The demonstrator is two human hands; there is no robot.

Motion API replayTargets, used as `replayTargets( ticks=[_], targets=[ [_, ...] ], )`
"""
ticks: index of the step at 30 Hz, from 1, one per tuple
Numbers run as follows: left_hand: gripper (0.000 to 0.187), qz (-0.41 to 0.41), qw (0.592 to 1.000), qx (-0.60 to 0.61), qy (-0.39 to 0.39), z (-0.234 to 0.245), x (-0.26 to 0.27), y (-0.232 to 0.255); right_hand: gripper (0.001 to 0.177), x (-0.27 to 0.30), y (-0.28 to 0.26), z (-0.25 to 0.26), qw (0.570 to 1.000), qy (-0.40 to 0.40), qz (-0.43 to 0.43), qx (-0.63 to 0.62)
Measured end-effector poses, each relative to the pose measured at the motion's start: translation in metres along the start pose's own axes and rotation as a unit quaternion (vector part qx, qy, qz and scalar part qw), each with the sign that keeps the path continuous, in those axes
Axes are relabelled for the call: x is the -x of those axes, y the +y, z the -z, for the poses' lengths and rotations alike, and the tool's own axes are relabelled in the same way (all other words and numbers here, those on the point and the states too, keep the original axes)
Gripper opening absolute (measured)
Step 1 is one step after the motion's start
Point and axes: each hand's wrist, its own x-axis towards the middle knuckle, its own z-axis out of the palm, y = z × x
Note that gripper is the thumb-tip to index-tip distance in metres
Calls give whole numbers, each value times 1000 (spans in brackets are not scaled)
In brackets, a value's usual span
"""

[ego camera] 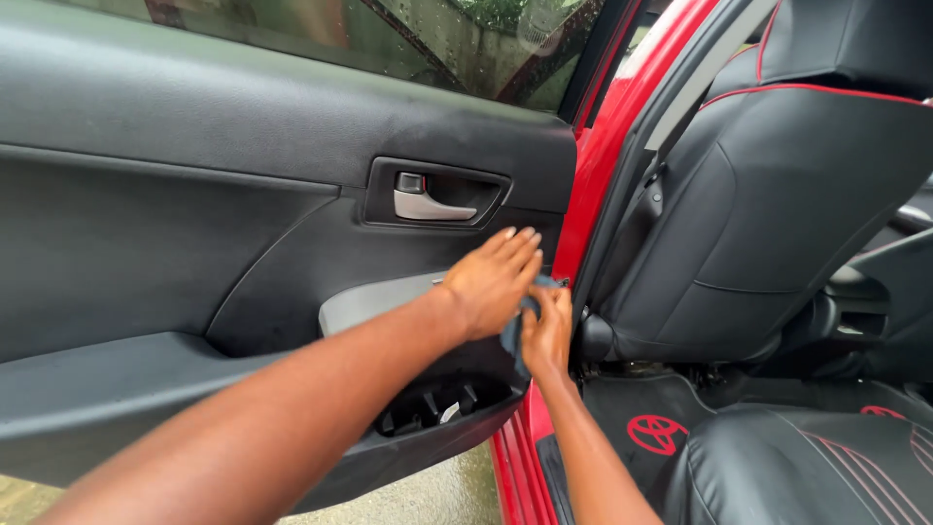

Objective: Cleaning the interior and door panel of a car with a cloth.

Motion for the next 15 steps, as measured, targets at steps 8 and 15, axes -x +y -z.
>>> replayTargets(
  ticks=[8,15],
  targets=[
    [75,16,995,-2,-96,-17,18,6,50,22,-16,-20,992,109,52,46],
    [68,22,998,15,-57,-32,18,5,57,48,-18,-42,992,123,-39,-12]
  ],
)
